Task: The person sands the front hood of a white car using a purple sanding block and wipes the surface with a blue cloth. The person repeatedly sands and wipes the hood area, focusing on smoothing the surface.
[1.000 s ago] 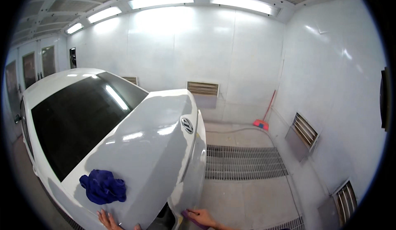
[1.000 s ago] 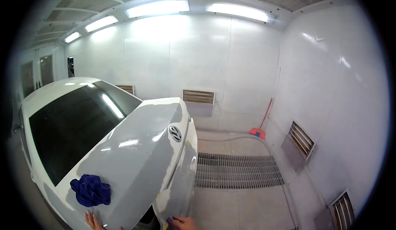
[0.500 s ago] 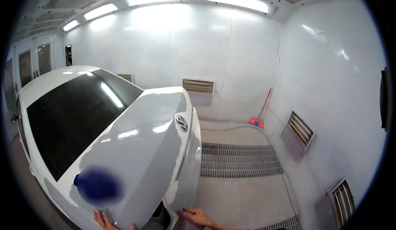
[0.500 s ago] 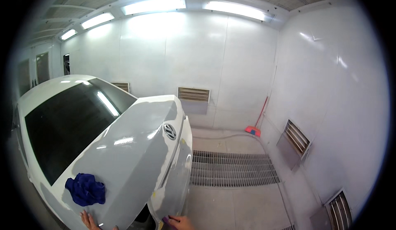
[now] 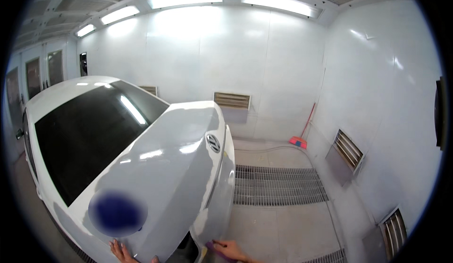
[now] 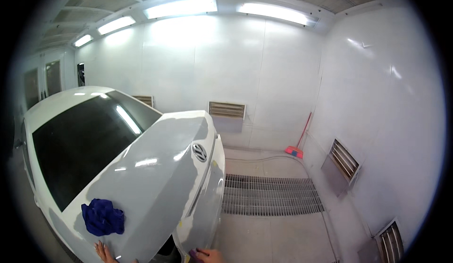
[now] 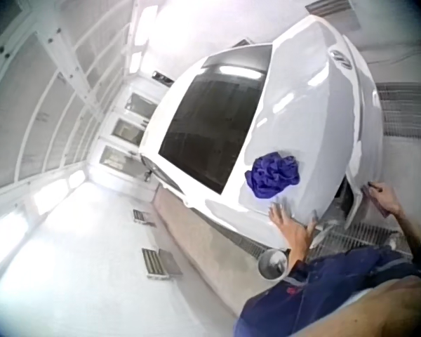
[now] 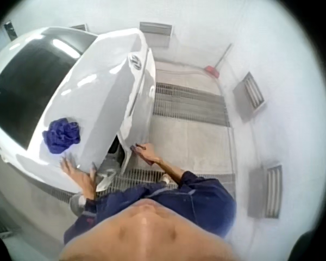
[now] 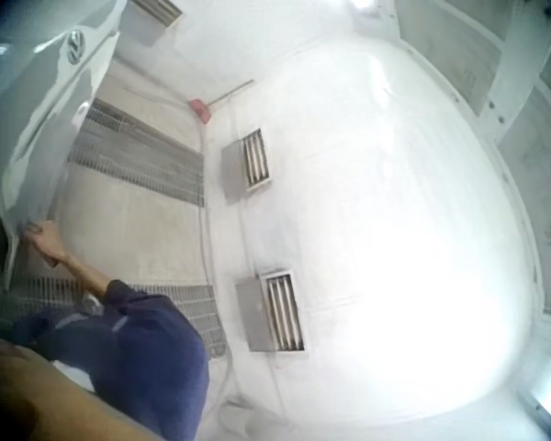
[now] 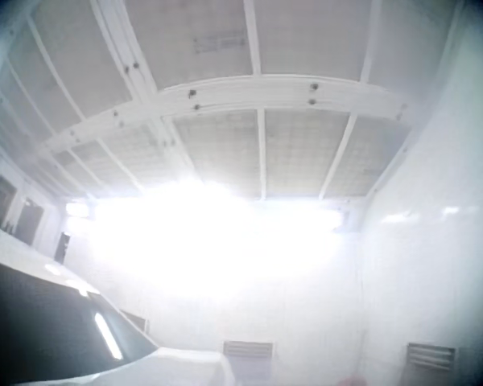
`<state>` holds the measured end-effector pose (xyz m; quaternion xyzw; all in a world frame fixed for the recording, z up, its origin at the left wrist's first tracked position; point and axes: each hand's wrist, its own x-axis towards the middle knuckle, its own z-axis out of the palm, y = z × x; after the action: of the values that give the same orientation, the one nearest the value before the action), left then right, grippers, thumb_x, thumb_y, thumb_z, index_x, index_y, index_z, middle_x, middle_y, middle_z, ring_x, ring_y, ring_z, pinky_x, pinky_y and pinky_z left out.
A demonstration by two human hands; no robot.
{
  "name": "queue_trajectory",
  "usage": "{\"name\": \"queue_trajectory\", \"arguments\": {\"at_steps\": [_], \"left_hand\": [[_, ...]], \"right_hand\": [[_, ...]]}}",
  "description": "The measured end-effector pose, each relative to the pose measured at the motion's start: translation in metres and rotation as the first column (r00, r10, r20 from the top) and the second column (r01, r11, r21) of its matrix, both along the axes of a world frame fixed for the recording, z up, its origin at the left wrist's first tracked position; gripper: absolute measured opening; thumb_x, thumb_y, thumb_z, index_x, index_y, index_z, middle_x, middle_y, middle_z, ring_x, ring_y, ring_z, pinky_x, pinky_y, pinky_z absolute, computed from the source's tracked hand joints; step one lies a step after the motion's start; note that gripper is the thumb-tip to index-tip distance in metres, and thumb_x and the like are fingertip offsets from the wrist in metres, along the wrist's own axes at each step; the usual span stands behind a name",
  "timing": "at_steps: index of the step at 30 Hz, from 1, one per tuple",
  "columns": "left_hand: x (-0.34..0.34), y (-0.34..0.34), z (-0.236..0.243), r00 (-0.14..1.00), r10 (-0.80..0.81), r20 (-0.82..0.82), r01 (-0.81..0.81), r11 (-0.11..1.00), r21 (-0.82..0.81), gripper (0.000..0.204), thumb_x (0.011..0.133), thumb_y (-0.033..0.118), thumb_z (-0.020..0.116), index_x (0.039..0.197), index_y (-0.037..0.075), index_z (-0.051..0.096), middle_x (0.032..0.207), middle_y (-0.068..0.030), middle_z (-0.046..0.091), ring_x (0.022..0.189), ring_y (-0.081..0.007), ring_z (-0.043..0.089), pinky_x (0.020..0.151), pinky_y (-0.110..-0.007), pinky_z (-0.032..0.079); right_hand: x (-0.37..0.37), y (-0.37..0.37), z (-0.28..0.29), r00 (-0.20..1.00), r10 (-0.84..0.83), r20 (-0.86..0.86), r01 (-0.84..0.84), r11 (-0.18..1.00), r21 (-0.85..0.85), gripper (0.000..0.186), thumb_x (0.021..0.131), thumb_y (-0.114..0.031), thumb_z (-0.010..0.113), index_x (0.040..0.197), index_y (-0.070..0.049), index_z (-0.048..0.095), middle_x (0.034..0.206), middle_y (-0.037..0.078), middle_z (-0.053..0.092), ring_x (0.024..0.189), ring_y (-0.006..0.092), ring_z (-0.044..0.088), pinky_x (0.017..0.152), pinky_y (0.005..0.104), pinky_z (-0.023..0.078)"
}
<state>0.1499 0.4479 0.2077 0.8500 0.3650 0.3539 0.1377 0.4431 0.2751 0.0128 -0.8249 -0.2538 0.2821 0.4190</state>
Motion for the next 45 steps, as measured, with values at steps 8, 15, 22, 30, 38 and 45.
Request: {"name": "queue_trajectory", "arguments": {"at_steps": [8,15,22,30,38,45], "left_hand": [[0.002,-0.002,0.004,1.000,0.015,-0.004,-0.015,1.000,-0.009,0.099,0.072,0.028,0.078,0.153,-0.008,0.033,0.156,-0.0336,0.035,0.146,-0.0519,0.027,0.122,-0.058,0.023],[0.001,0.001,-0.005,0.999,-0.026,0.034,0.025,0.999,0.031,0.099,0.073,0.028,0.079,0.153,-0.008,0.033,0.156,-0.0351,0.033,0.146,-0.0530,0.026,0.121,-0.060,0.022],[0.001,-0.003,0.004,1.000,0.016,0.004,-0.016,1.000,-0.016,0.100,0.073,0.028,0.080,0.154,-0.007,0.034,0.157,-0.0341,0.032,0.147,-0.0527,0.026,0.121,-0.061,0.022],[0.000,-0.002,0.003,1.000,0.003,0.010,-0.003,1.000,0.002,0.100,0.074,0.030,0.081,0.154,-0.007,0.034,0.158,-0.0334,0.032,0.147,-0.0528,0.026,0.121,-0.060,0.022],[0.001,-0.003,0.005,1.000,0.007,0.001,-0.007,1.000,-0.007,0.099,0.073,0.032,0.081,0.153,-0.007,0.036,0.156,-0.0349,0.034,0.145,-0.0523,0.028,0.120,-0.061,0.024],[0.001,-0.002,0.007,1.000,0.003,-0.011,-0.003,1.000,-0.022,0.097,0.073,0.034,0.080,0.152,-0.006,0.040,0.155,-0.0339,0.036,0.144,-0.0531,0.029,0.120,-0.061,0.023]], "right_hand": [[-0.017,-0.003,0.014,0.998,-0.058,0.010,0.057,0.996,0.075,0.053,0.096,-0.049,0.065,0.135,-0.012,0.068,0.121,0.017,0.074,0.108,0.0240,0.072,0.097,0.0329,0.053],[-0.011,-0.007,-0.012,0.997,-0.071,0.001,0.071,0.992,0.106,0.051,0.096,-0.046,0.066,0.132,-0.010,0.070,0.119,0.017,0.075,0.108,0.0229,0.073,0.096,0.0319,0.054],[-0.010,-0.006,-0.001,0.999,-0.029,0.042,0.024,0.994,0.110,0.053,0.096,-0.048,0.066,0.133,-0.010,0.069,0.110,0.017,0.077,0.096,0.0220,0.074,0.088,0.0311,0.055],[-0.009,-0.003,0.008,0.999,-0.038,0.007,0.038,0.999,0.034,0.052,0.096,-0.050,0.066,0.132,-0.012,0.070,0.108,0.016,0.077,0.096,0.0230,0.074,0.089,0.0326,0.056],[-0.001,0.000,-0.007,0.998,-0.055,0.026,0.054,0.998,0.027,0.056,0.094,-0.054,0.065,0.133,-0.014,0.070,0.108,0.014,0.078,0.093,0.0247,0.075,0.088,0.0332,0.057],[-0.004,0.000,-0.009,0.999,-0.037,0.030,0.036,0.999,0.029,0.057,0.094,-0.055,0.065,0.133,-0.014,0.070,0.110,0.016,0.078,0.097,0.0249,0.075,0.091,0.0327,0.056]]}}
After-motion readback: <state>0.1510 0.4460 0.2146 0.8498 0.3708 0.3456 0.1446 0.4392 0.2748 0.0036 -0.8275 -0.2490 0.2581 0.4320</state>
